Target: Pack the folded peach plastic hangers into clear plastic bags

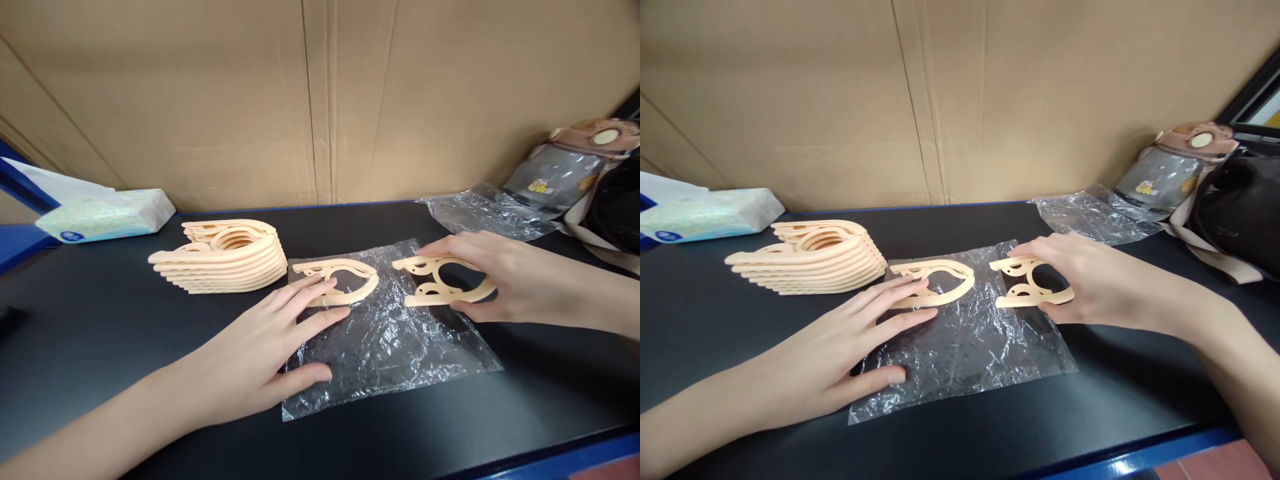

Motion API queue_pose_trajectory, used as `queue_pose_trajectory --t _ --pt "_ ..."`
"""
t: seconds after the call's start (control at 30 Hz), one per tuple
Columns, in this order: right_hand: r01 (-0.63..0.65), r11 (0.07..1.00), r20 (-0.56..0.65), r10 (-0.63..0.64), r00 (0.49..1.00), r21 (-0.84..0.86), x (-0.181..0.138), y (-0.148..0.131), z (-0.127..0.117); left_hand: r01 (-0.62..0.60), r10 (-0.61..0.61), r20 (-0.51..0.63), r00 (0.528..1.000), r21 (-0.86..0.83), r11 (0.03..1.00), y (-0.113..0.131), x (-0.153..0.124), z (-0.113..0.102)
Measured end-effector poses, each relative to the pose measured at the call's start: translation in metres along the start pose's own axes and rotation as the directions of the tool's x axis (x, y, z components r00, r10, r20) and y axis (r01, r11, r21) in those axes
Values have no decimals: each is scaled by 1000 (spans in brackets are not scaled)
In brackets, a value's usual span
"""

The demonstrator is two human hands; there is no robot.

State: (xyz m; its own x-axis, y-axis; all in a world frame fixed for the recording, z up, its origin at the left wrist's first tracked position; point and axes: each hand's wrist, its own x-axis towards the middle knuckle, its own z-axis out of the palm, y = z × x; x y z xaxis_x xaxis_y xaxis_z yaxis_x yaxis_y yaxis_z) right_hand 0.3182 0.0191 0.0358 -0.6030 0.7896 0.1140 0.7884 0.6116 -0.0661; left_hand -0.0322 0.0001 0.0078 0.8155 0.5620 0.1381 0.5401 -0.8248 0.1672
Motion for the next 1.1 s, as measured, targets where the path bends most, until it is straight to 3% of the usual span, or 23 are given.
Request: queue_pose_trajectory --t 0.27,0.43,0.6,0.77,0.83,1.0,1.1 --pt "29 974 128 -58 990 223 2 -14 -1 7 -6 14 1000 -97 995 -5 -6 8" --pt "57 935 124 -107 986 350 10 -25 6 5 -3 17 1000 -99 995 -6 -6 8" --pt "74 944 124 -119 985 321 8 -20 6 32 -30 25 999 -83 996 0 -7 6" --pt "-19 951 143 -26 989 308 0 -3 4 51 -50 18 999 -83 995 0 -9 2" --pt "-35 944 157 -18 987 327 2 -7 6 47 -43 45 998 -85 995 -3 -10 1" --pt "91 928 76 -126 989 362 12 -33 16 57 -52 66 996 -78 995 -5 -11 3" --pt "102 912 75 -143 987 396 15 -34 19 65 -60 68 996 -81 995 -4 -11 1"
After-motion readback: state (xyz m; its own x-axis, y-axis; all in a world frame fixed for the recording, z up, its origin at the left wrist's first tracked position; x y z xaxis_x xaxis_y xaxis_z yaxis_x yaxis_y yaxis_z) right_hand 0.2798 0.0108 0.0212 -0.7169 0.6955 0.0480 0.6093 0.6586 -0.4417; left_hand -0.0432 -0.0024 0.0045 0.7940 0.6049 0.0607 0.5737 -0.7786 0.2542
